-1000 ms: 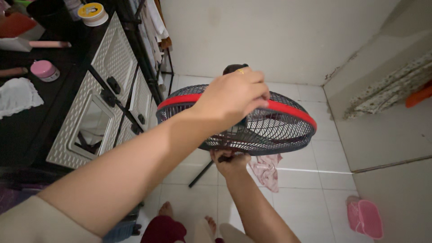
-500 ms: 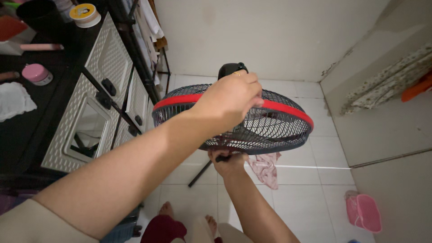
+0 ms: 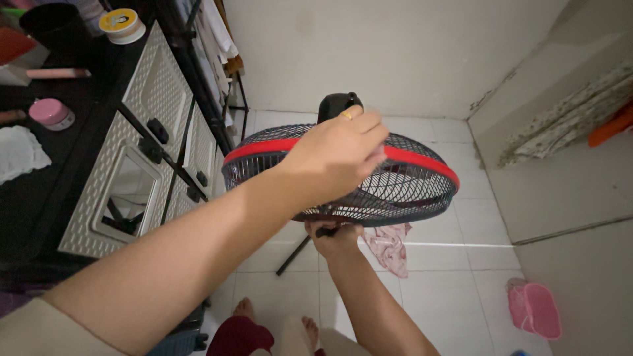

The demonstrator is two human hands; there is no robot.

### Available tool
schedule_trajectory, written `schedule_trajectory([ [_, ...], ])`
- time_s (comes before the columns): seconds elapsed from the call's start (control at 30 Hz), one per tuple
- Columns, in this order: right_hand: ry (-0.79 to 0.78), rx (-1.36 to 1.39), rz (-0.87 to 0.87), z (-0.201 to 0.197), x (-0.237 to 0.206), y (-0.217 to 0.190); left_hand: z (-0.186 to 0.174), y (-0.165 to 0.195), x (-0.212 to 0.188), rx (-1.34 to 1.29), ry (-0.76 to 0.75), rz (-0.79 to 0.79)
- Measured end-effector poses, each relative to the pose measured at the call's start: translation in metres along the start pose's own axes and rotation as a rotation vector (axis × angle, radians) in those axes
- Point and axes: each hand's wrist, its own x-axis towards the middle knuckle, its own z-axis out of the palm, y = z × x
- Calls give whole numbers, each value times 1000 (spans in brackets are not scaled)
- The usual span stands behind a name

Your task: The person services a standing pedestal fan. They unclip and remove the front grille ring and grille cover, wipe the fan blades and interior with a pink cloth, then reattach the grille and secure the clips, finishing with the fan reassembled on its stand.

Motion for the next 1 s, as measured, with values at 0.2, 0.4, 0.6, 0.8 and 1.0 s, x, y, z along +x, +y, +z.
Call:
schedule_trajectory([
  [0.2,-297,127,20,-8,17,-6,21,19,31,146,-87,14],
  [0.4,-115,114,-132,-5,17,0,32,23,45,104,-180,-75],
  [0.6,-204,91,40,18,-18,5,26,1,39,-60,-48,4],
  [0.8,-146,151,15,29,-16,14,18,-14,32,-56,0,90],
  [1.0,-292,121,41,29,11,14,12,-25,28,-55,12,92],
])
